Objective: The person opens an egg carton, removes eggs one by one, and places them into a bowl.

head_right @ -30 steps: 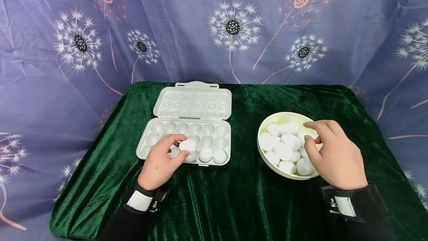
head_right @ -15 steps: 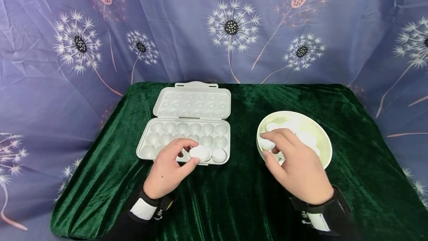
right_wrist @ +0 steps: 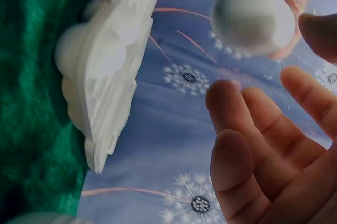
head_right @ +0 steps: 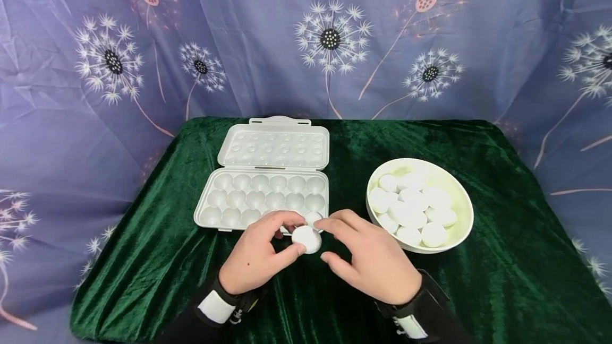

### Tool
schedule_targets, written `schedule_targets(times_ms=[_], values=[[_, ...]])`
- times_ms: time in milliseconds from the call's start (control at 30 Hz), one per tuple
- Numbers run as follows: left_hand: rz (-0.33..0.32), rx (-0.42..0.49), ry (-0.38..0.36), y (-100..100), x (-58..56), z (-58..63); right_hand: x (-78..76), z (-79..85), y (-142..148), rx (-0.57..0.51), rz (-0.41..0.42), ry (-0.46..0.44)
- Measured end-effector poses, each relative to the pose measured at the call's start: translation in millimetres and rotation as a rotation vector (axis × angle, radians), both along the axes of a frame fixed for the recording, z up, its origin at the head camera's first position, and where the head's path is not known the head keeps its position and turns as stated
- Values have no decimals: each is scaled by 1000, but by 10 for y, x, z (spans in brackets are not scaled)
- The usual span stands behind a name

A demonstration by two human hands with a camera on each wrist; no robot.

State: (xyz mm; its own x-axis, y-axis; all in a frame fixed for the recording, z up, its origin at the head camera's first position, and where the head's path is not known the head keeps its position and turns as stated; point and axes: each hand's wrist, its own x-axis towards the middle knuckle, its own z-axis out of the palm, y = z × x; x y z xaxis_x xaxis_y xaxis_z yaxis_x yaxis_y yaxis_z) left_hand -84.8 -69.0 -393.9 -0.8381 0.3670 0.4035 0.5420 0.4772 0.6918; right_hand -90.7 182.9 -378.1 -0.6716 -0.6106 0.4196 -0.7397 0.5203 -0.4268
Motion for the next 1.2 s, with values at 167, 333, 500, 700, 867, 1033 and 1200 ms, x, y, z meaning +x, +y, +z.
schedule_targets(times_ms=[167,333,500,700,867,1033,1200], values=[[-12,-5,12,12,2,-8,0,-56,-66,0,23,-12],[-30,-7,9,18,4,-18,-4,-82,-125,-27,51,-10],[-41,-11,-1,30,12,-37,-26,-131,-174,-31,59,-8],[-49,-16,11,48,-18,-69,-56,-168,-171,-43,56,-5],[-55,-4,75,29,-102,-103,-83,-149,-61,-52,15,-9],[38,-50,92,-49,-189,-119,-130,-140,99,-48,-51,-6],[115,-100,97,-134,-247,-136,-166,-145,283,-23,-134,26]])
